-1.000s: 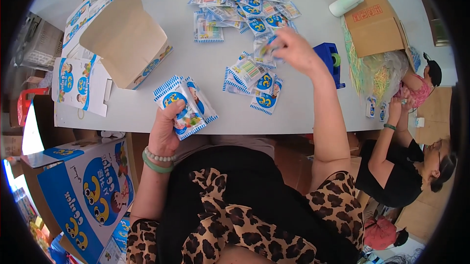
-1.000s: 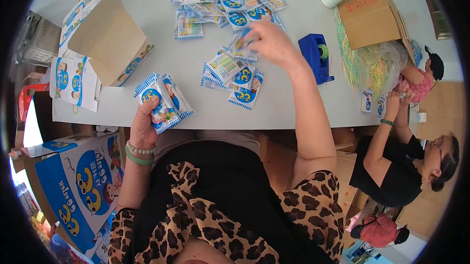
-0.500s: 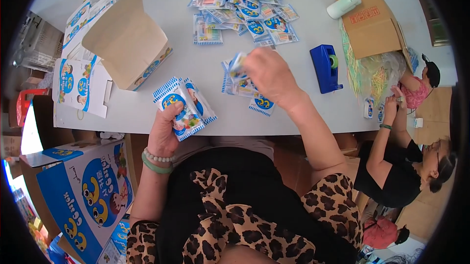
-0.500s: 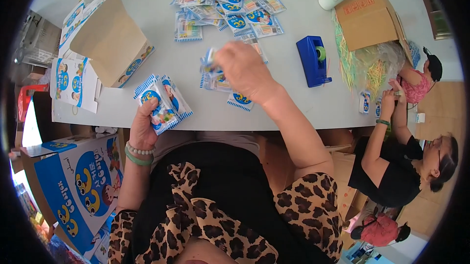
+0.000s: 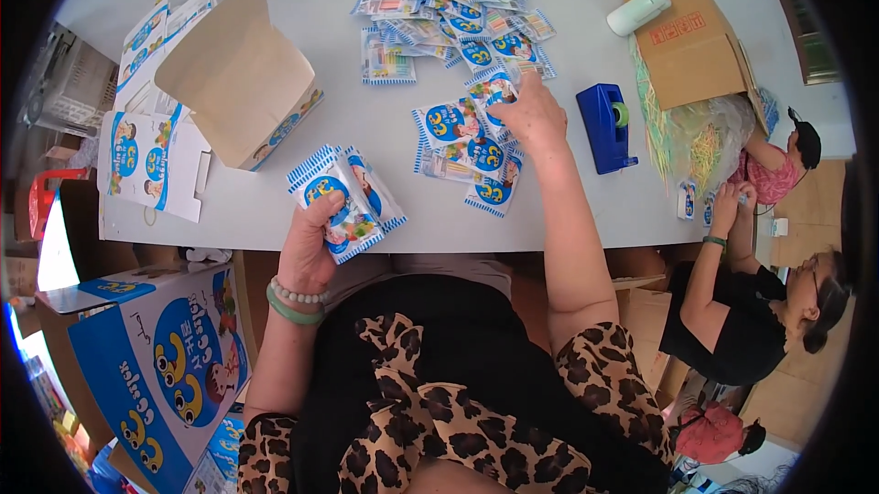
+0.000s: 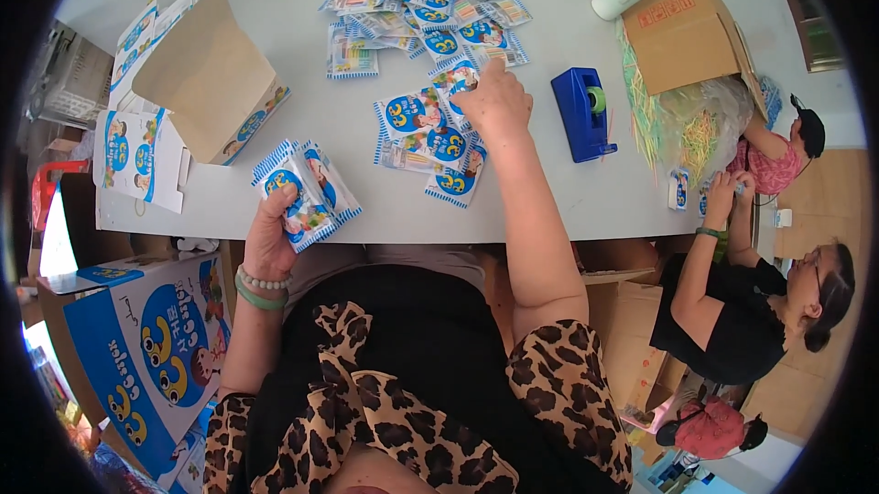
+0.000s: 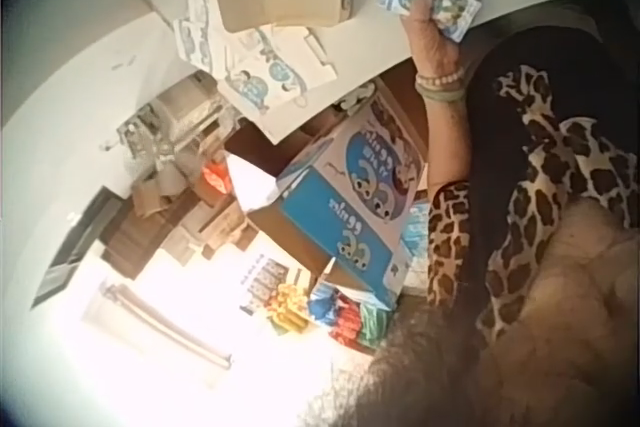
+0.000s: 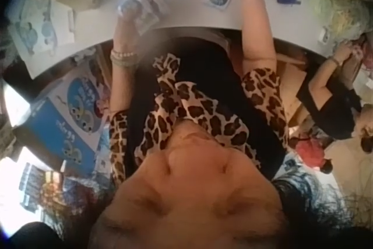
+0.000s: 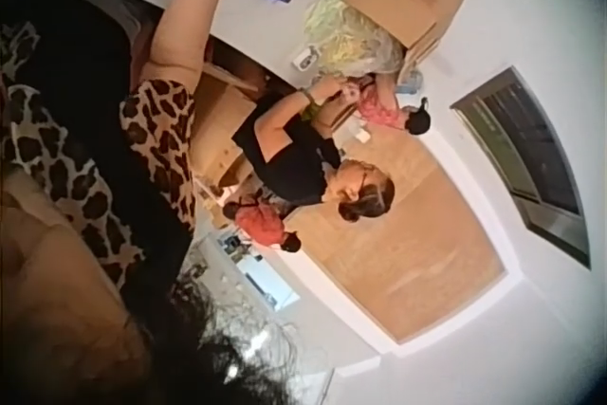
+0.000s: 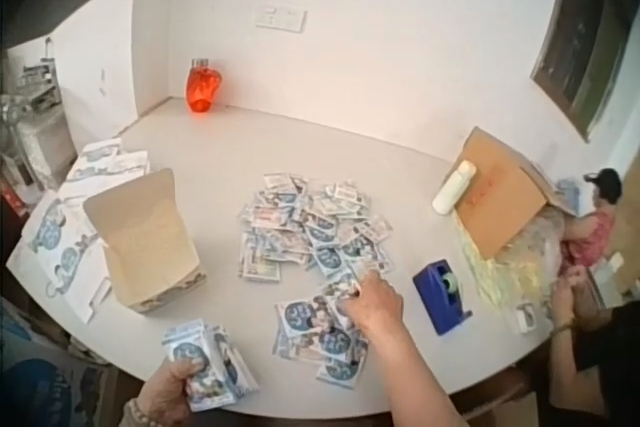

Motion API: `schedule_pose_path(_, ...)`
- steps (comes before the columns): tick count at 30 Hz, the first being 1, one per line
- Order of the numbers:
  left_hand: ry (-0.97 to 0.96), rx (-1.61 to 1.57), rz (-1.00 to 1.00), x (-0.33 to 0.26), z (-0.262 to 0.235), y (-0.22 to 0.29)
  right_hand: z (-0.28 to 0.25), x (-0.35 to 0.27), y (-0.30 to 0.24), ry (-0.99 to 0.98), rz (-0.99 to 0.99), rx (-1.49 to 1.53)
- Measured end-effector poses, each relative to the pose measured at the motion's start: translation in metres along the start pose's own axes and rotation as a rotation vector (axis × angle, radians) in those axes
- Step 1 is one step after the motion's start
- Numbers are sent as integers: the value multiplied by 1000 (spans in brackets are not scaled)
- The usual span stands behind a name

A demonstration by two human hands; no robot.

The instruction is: Packing small product packets into boxes and then into a larger carton.

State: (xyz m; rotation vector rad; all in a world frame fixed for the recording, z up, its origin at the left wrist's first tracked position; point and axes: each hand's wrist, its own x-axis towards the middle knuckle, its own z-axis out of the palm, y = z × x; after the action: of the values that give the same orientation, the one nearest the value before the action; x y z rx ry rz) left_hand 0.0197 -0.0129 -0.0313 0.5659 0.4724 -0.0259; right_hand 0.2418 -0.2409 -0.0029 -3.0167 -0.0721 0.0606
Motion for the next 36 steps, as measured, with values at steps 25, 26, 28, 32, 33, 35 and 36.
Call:
schedule_pose_path(25,-33,42,-4,0,-3,2,-29,-5,-14,-395,-401,646)
schedule_pose_path(26,-33,46,-11,-1,-5,2,-17,-8,-20,-350,-576,502)
schedule_pose_path(28,-19,34,-9,0,-5,2,3,-4,-25,-295,-739,350)
schedule_pose_path(32,-45,17,11,-2,2,-1,-2,4,-39,-200,-647,-89)
schedule_pose_path(33,-39,17,6,-1,3,-2,-14,3,-43,-283,-511,-70)
schedule_pose_path(35,-52,4,0,-1,1,-2,-20,8,-40,-454,-338,-2)
schedule_pose_path(36,-52,0,1,-1,1,-1,-22,10,-37,-454,-339,-6)
